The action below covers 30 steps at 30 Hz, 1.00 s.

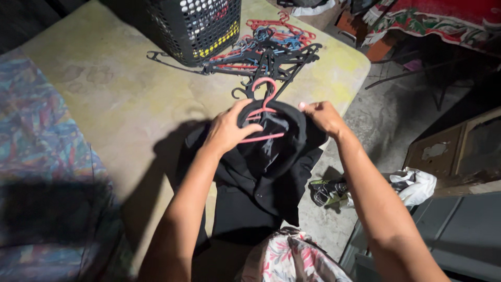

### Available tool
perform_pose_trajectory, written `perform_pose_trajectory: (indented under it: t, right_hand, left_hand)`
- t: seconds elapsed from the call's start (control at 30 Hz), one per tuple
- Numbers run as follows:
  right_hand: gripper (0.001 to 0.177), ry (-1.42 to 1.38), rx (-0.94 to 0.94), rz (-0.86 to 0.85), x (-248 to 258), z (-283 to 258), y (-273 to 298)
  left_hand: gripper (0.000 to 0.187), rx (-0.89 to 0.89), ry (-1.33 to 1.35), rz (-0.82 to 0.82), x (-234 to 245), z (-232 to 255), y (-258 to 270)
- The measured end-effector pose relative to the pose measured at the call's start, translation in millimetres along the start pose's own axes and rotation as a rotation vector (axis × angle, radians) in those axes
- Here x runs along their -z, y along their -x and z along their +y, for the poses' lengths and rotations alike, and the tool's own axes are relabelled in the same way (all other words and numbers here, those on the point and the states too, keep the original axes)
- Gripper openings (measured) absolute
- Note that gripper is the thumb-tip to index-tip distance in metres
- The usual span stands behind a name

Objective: The person folds a black jacket on a table, places it on a pink hanger, and hangs it in a wardrobe. The person then retrieves a striped shirt from a laundry basket and places it on a blue hanger.

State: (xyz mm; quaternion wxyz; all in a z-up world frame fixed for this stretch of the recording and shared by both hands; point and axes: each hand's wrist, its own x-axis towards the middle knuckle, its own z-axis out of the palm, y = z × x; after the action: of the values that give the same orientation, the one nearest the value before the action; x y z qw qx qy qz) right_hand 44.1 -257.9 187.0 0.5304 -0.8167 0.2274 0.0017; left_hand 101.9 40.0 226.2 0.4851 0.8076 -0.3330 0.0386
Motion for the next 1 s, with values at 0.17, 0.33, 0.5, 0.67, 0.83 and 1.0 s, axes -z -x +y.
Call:
perform_pose_trajectory:
  t: [0.17, 0.33, 0.5, 0.67, 0.83, 1.0]
  right_hand:
    - [0.044, 0.053, 0.207, 0.035, -8.2, -16.7, 12.3]
    - [0.057, 0.248, 0.802, 0.202, -32.1, -41.8, 45.1]
    - [0.039, -0.345, 0.523, -0.168, -33.1, -65.0, 31.5]
    - [0.028, -0.051, 0.353, -0.229, -16.9, -77.4, 9.2]
    - [0.022, -0.243, 0.335, -0.349, -19.2, -91.5, 14.2]
    - [0.020, -0.384, 0.349, -0.469, -21.5, -93.1, 11.0]
  left_hand:
    - [0.040, 0.075, 0.054, 0.035, -3.3, 3.6, -5.6]
    - [0.040, 0.088, 0.042, 0.049, -11.9, -0.6, -5.1]
    - [0.040, 0.090, 0.042, 0.000, -13.4, 3.5, -3.9]
    - [0.034, -0.008, 0.129, 0.044, -5.8, 6.5, -4.4]
    - [0.024, -0.036, -0.345, 0.238, -5.7, 8.3, 3.5]
    - [0.030, 0.204, -0.406, 0.192, -19.3, -3.2, 10.3]
